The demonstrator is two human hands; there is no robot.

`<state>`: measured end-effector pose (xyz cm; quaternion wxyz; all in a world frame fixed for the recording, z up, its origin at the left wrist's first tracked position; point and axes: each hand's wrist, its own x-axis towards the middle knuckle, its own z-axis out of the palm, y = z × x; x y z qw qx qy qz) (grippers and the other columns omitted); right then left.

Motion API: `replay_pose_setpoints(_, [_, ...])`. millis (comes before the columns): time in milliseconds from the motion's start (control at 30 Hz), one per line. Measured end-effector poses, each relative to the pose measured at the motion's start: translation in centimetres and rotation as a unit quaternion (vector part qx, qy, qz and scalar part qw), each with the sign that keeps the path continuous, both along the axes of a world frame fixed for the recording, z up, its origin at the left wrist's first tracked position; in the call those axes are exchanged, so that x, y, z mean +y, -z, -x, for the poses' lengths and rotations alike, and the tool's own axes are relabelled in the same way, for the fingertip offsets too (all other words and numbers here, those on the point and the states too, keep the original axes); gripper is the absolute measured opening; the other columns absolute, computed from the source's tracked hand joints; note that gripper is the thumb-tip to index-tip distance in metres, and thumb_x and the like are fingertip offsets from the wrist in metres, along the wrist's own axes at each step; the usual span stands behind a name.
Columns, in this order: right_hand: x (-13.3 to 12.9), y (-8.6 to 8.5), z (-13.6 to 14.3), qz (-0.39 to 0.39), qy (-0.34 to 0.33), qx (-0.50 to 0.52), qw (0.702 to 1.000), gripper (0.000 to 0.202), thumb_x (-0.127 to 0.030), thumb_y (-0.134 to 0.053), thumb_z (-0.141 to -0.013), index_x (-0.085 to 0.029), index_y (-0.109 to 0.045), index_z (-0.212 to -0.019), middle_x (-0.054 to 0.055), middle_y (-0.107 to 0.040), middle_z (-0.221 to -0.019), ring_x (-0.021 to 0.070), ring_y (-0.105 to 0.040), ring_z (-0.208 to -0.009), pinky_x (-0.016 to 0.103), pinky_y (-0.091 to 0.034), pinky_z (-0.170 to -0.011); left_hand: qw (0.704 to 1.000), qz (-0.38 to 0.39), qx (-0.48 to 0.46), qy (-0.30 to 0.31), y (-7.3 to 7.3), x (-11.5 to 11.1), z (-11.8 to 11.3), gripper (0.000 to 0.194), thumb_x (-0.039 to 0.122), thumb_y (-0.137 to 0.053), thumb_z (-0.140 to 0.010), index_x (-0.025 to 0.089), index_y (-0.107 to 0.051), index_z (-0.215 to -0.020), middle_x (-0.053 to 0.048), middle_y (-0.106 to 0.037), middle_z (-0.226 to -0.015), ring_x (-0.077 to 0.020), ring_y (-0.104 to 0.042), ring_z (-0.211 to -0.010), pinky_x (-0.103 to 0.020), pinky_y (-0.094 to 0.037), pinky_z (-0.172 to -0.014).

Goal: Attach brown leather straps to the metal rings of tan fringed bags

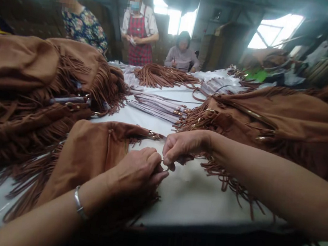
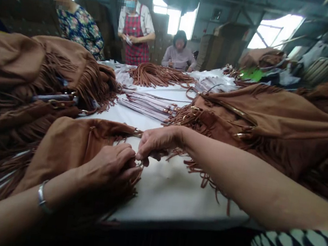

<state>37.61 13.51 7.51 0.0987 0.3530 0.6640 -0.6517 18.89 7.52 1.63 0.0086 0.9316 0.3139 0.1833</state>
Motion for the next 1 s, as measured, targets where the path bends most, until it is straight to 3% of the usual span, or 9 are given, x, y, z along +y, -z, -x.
replay_pose_setpoints(100, [0.8,0.3,-0.3,-0.019,0.080,0.002,0.997,0.028,-0.032,-0.075,-0.061,-0.010,-0.060,-0.066,-0.002,-0.057,-0.049,0.0054,-0.044,-0.036,0.015,-0.030,-0.033,0.999,-0.035,-0.025,-0.007,0.8,1.1,0.3,0.028,0.039,-0.042,-0.088,0.015,-0.052,-0.079,-0.006,-0.055,-0.074,-0.0187,-0.054,-0.067,-0.032,-0.046,-0.059])
replay_pose_setpoints(200, [1.9,0.7,-0.8,-0.057,0.118,0.040,0.991,0.029,-0.034,-0.076,-0.062,-0.011,-0.059,-0.069,-0.002,-0.058,-0.054,0.0062,-0.048,-0.043,0.016,-0.035,-0.039,0.996,-0.046,-0.070,-0.018,1.0,1.7,0.6,0.026,0.038,-0.045,-0.087,0.014,-0.054,-0.089,-0.006,-0.056,-0.077,-0.0185,-0.056,-0.070,-0.031,-0.048,-0.062])
replay_pose_setpoints(300, [2.9,1.0,-1.0,-0.079,0.079,0.062,0.992,0.029,-0.037,-0.071,-0.070,-0.010,-0.061,-0.074,-0.002,-0.055,-0.057,0.0050,-0.044,-0.046,0.016,-0.029,-0.040,0.991,-0.072,-0.114,-0.017,1.1,2.1,0.9,0.025,0.036,-0.049,-0.087,0.014,-0.055,-0.099,-0.005,-0.057,-0.079,-0.0173,-0.056,-0.071,-0.029,-0.049,-0.062])
replay_pose_setpoints(533, [3.3,1.0,-0.7,-0.079,0.029,0.035,0.996,0.035,-0.044,-0.065,-0.075,-0.009,-0.061,-0.075,-0.004,-0.047,-0.053,0.0038,-0.035,-0.044,0.017,-0.021,-0.039,0.980,-0.081,-0.180,-0.026,1.7,1.8,1.0,0.018,0.029,-0.055,-0.083,0.013,-0.057,-0.093,-0.006,-0.057,-0.079,-0.0167,-0.057,-0.072,-0.028,-0.051,-0.064])
replay_pose_setpoints(633, [3.3,1.4,-0.8,-0.059,0.042,0.042,0.996,0.036,-0.044,-0.067,-0.072,-0.009,-0.063,-0.075,-0.004,-0.047,-0.052,0.0037,-0.033,-0.041,0.018,-0.021,-0.037,0.986,-0.055,-0.155,-0.034,1.8,1.5,0.8,0.017,0.027,-0.056,-0.081,0.013,-0.058,-0.090,-0.006,-0.056,-0.078,-0.0178,-0.056,-0.072,-0.029,-0.051,-0.062])
replay_pose_setpoints(800, [4.1,2.0,-1.0,-0.021,0.032,0.038,0.999,0.031,-0.039,-0.068,-0.073,-0.009,-0.065,-0.076,-0.004,-0.050,-0.051,0.0036,-0.034,-0.040,0.017,-0.021,-0.036,0.990,-0.089,-0.101,-0.044,1.9,1.4,0.7,0.016,0.028,-0.050,-0.085,0.014,-0.059,-0.085,-0.006,-0.055,-0.075,-0.0198,-0.055,-0.069,-0.032,-0.049,-0.059])
replay_pose_setpoints(1000, [4.6,1.5,-0.2,0.016,0.021,0.035,0.999,0.029,-0.035,-0.070,-0.070,-0.007,-0.064,-0.071,-0.003,-0.050,-0.049,0.0033,-0.033,-0.038,0.016,-0.020,-0.033,0.996,-0.070,-0.043,-0.046,1.6,1.7,0.7,0.020,0.031,-0.045,-0.088,0.015,-0.055,-0.096,-0.005,-0.055,-0.079,-0.0194,-0.054,-0.070,-0.029,-0.045,-0.054])
